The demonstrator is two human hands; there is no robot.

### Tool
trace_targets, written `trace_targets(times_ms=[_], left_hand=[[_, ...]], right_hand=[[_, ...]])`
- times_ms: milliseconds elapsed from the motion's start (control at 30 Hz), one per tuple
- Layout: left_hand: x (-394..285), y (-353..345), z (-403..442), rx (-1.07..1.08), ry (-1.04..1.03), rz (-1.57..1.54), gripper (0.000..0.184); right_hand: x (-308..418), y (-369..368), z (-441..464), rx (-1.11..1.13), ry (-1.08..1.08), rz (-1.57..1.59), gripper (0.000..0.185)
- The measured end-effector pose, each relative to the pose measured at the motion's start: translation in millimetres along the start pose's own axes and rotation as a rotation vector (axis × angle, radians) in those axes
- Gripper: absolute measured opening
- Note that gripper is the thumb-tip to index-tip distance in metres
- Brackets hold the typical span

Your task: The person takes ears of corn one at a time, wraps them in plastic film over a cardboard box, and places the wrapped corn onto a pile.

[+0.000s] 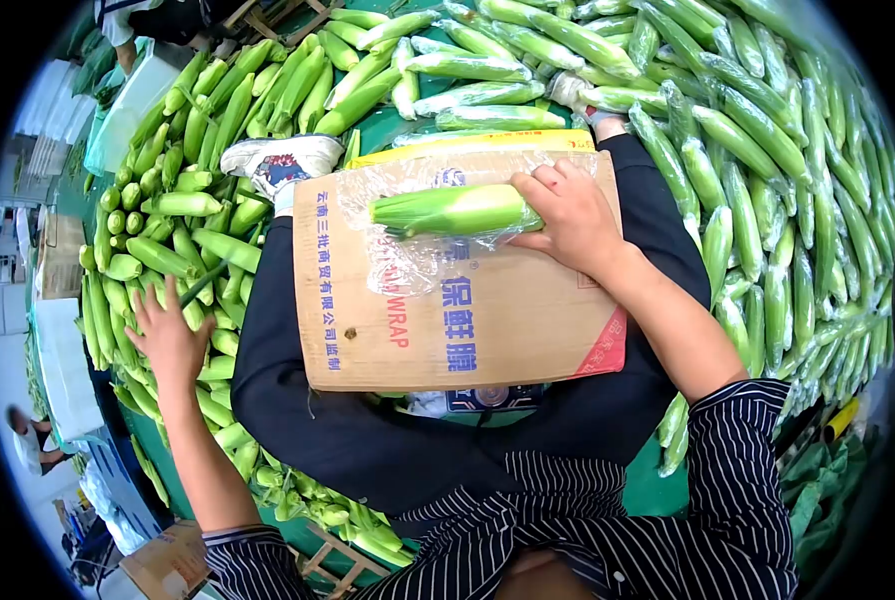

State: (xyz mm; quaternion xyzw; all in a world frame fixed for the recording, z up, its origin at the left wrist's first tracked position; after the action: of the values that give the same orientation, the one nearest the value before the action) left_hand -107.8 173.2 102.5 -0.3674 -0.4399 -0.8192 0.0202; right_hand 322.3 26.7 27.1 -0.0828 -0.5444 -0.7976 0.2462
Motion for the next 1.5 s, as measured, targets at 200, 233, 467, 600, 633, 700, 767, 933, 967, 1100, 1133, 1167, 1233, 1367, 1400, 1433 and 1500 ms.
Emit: trace_targets(times_ms=[200,233,467,600,633,700,767,933,967,1100,1133,1167,1233,1367,1400,1433,1500], left_hand=[[-189,64,3,0.136,-0.207,-0.880,0.051],[-196,61,6,0.010,-0.143,-0.866,0.029],[-119,60,-60,-0.207,0.464,-1.185,0.009],[-211,115,-53,0.056,0.085,-1.447,0.025],[-246,138,-27,0.051,-0.207,-1.206,0.030],[-273,119,11,0.157,-0.193,-1.061,0.039],[-284,113,76,-0.013,-0.215,-0.772,0.041],[-281,89,203,0.077,-0.039,-1.013,0.040],[-290,81,184,0.243,-0.036,-1.257,0.041],[-279,152,102,-0.360,-0.396,-0.735,0.053],[-273,154,94,-0.402,-0.401,-0.742,0.054],[-267,154,86,-0.435,-0.403,-0.751,0.055],[-262,153,78,-0.329,-0.401,-0.847,0.054],[-288,145,80,0.485,-0.457,-0.984,0.043],[-295,148,74,0.560,-0.512,-0.973,0.045],[-304,149,64,0.635,-0.569,-0.956,0.046],[-325,151,22,0.637,-0.777,-0.809,0.049]], right_hand=[[3,1,2,0.008,0.027,0.001,0.082],[4,2,-2,0.003,0.033,-0.015,0.082],[37,1,-22,0.234,0.175,0.112,0.071],[80,-26,-50,0.360,0.081,0.202,0.075],[77,-27,-48,0.399,-0.011,0.167,0.077],[75,9,-27,0.220,-0.042,0.041,0.078],[71,14,-16,0.146,-0.068,0.021,0.080],[-3,-15,42,0.133,-0.209,-0.013,0.083],[-16,-9,49,0.099,-0.209,0.040,0.072],[-27,-32,49,0.207,-0.257,0.403,0.057],[-9,-27,46,0.216,-0.154,0.512,0.059],[3,-36,36,0.386,-0.239,0.549,0.064],[18,-27,27,0.512,-0.313,0.624,0.063],[5,9,67,0.712,-0.233,0.352,0.061],[-4,-16,66,0.655,-0.171,0.262,0.065],[-12,-48,58,0.600,-0.113,0.170,0.070],[-12,-70,40,0.626,-0.097,0.061,0.076]])
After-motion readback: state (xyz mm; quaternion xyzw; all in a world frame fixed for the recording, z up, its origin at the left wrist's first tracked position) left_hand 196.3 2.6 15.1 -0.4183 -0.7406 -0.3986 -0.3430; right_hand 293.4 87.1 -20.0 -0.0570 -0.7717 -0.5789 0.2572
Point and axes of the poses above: each hand's wrist, its own z-axis towards the middle knuckle, its own y-axis out of the back of the hand, x = y × z, the point moved 10 cm from there along z, towards the middle knuckle, and after that the axes turned 10 degrees about z, right-handed, at the moved point
